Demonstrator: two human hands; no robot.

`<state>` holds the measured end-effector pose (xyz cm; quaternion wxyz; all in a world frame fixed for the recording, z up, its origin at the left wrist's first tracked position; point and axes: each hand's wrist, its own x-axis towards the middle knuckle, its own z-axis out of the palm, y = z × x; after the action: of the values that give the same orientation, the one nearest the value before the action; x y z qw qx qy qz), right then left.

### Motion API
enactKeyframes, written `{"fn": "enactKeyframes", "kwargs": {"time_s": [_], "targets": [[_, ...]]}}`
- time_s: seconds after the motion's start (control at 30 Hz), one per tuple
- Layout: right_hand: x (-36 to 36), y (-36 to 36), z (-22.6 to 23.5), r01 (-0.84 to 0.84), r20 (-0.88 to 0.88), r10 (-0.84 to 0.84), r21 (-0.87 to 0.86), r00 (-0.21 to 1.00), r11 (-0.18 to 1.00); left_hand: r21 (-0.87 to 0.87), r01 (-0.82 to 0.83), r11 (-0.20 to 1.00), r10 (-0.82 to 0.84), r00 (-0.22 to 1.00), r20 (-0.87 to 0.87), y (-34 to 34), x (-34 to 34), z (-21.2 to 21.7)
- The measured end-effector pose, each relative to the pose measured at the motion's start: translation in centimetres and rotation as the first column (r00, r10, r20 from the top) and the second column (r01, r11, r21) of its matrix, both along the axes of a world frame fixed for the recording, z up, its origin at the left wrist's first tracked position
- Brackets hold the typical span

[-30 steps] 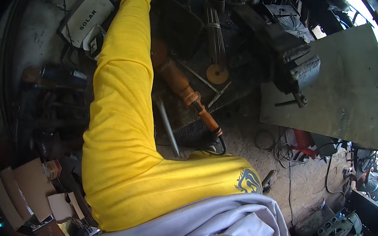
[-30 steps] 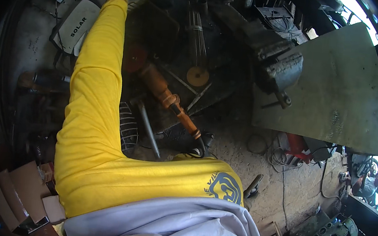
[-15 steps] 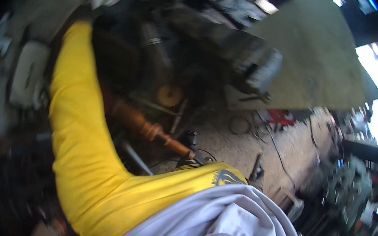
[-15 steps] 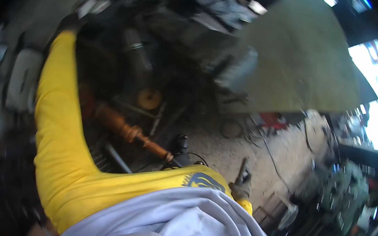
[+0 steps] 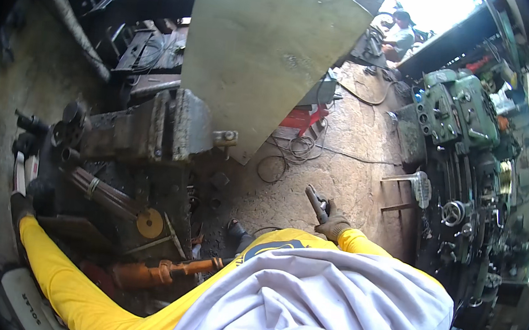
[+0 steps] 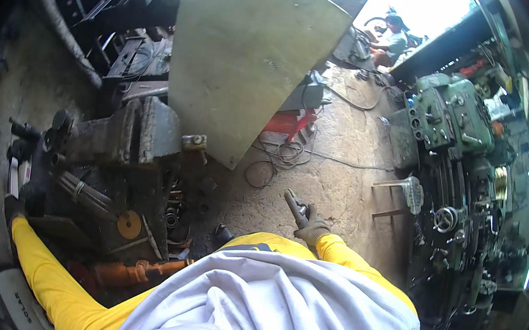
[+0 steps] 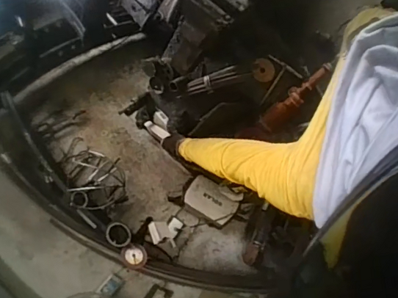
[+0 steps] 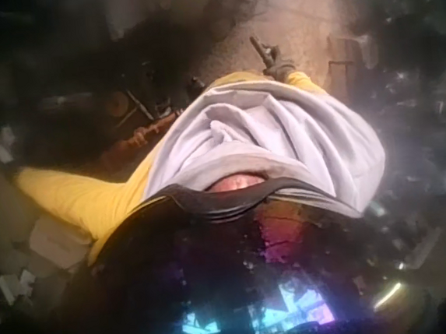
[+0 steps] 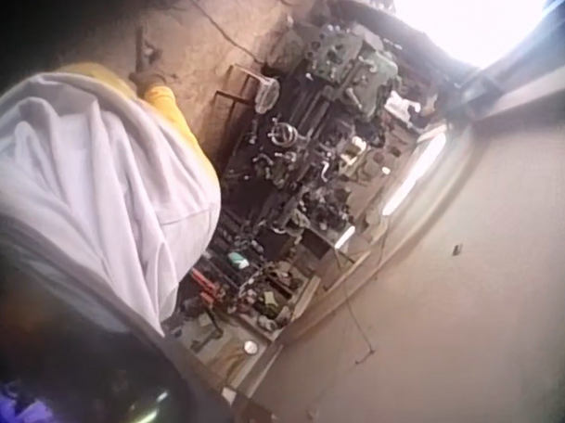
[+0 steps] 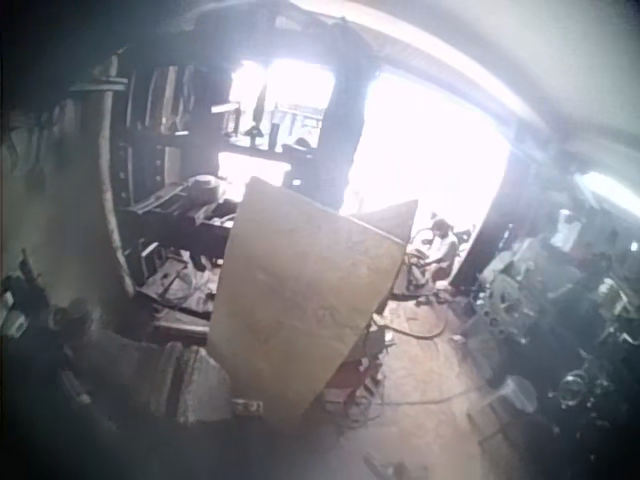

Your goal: The person hammers a circular wire metal frame on a workbench and then uses a welding rod to join the metal wire segments together.

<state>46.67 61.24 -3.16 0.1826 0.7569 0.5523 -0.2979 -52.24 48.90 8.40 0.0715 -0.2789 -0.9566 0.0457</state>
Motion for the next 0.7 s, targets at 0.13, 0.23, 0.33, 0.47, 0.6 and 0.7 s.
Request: {"fn": "enactKeyframes", "kwargs": {"time_s": [0.13, 0.23, 0.33, 0.47, 0.6, 0.7], "targets": [[-0.1, 0.4, -0.3, -0.008, -0.017, 0.008, -0.004, 1.0, 1.0, 0.079, -0.004, 0.997, -0.001, 0.998, 0.066, -1.5, 0.6, 0.5], [0.4, -0.6, 0.0, 0.033, -0.009, -0.033, -0.036, 0.999, 0.999, 0.118, -0.041, 0.992, 0.032, 0.997, 0.074, 1.9, 4.4, 1.4], [0.4, 0.5, -1.1, -0.026, -0.097, 0.024, -0.019, 0.995, 0.999, 0.111, -0.075, 0.991, 0.07, 0.996, 0.046, 0.6, 4.0, 2.4], [-0.4, 0.8, 0.1, -0.075, -0.065, 0.074, -0.01, 0.995, 0.997, 0.127, -0.164, 0.978, 0.159, 0.986, 0.053, 0.5, 2.8, 1.0], [0.6, 0.6, -1.1, -0.106, -0.03, 0.106, 0.021, 0.994, 0.994, 0.195, -0.146, 0.97, 0.141, 0.989, 0.038, 0.8, 1.7, 0.0], [-0.4, 1.5, -0.8, -0.069, -0.064, 0.068, -0.009, 0.996, 0.998, 0.138, -0.134, 0.981, 0.126, 0.99, 0.069, -1.0, 0.2, 0.1]]}}
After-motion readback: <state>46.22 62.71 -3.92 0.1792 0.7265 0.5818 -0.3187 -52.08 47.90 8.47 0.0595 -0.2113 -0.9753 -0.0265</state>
